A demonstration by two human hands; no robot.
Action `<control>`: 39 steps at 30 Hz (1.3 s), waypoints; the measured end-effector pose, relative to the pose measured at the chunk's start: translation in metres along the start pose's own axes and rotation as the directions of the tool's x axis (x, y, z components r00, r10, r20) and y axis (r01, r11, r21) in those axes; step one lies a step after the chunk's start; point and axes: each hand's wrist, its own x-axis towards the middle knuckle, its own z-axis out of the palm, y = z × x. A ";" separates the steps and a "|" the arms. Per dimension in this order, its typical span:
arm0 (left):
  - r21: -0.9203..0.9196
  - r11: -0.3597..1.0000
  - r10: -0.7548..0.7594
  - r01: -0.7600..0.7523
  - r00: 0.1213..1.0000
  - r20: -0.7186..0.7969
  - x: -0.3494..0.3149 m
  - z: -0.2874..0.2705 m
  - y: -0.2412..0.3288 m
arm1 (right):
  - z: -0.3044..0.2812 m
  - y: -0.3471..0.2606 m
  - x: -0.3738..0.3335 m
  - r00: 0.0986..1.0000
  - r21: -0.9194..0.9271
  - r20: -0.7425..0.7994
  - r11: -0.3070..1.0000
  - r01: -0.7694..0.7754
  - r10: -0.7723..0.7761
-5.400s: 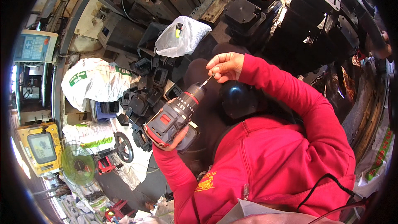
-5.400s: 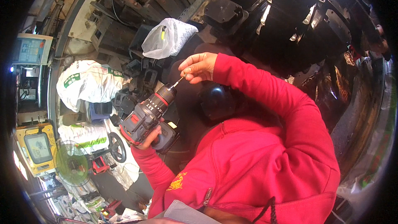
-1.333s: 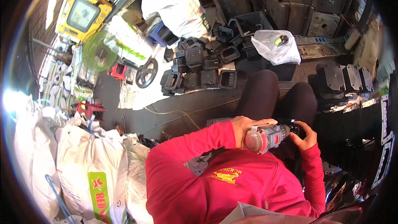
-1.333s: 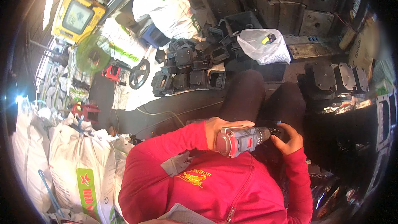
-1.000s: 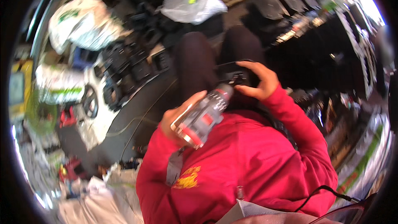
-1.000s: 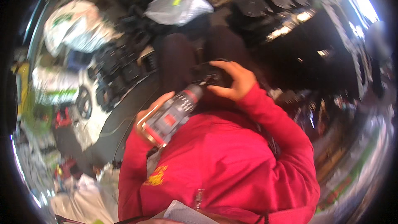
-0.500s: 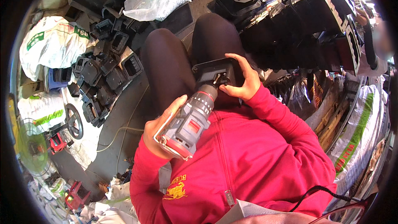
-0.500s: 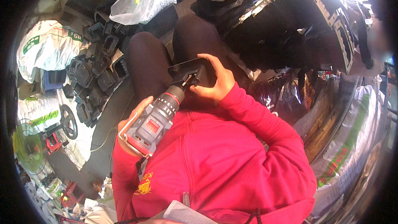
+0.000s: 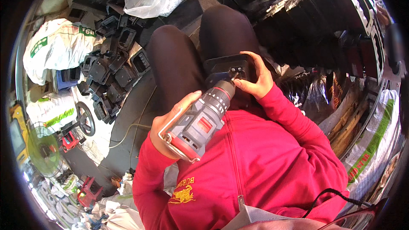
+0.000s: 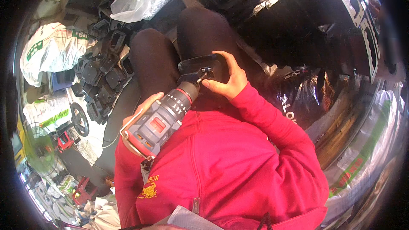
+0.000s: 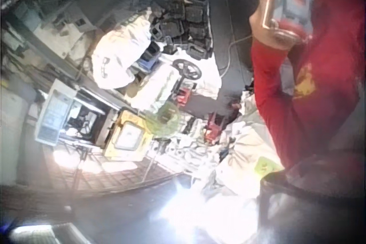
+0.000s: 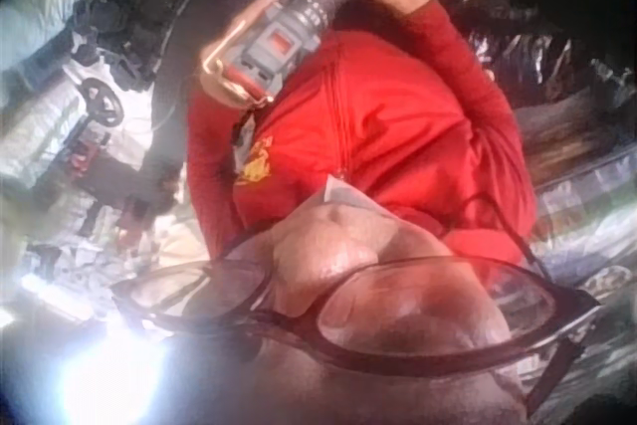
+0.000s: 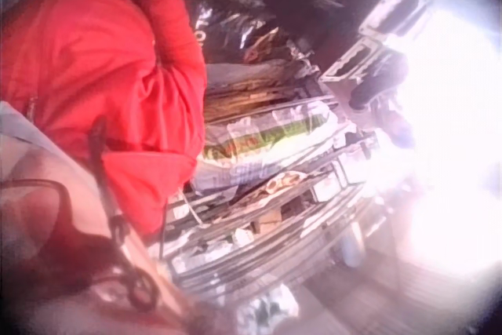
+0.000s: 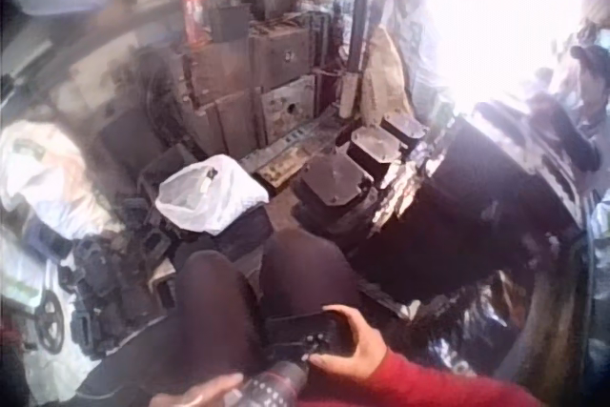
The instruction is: The person sits on the floor and uses a cordless drill to drive screws into black plastic components, securing them together. They repeatedly pick up parts, align them, and fasten them with the drill, then place the assembled units into a nearby stack.
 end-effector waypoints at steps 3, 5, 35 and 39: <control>0.113 0.992 0.062 -0.061 0.998 -0.006 0.009 0.003 0.001 | -0.002 -0.001 0.000 1.000 0.042 0.004 0.999 -0.008 0.008; 0.105 0.993 0.055 -0.056 0.998 0.015 0.015 0.003 0.003 | -0.003 -0.001 0.001 1.000 0.049 0.005 0.999 0.002 -0.002; -0.031 0.956 -0.289 0.292 0.955 0.072 0.034 -0.003 0.009 | -0.015 0.001 0.008 0.996 0.229 0.073 0.971 -0.069 0.054; 0.074 0.986 -0.158 0.152 0.984 0.087 0.036 -0.006 0.009 | -0.015 -0.001 0.009 0.995 0.239 0.080 0.968 -0.071 0.053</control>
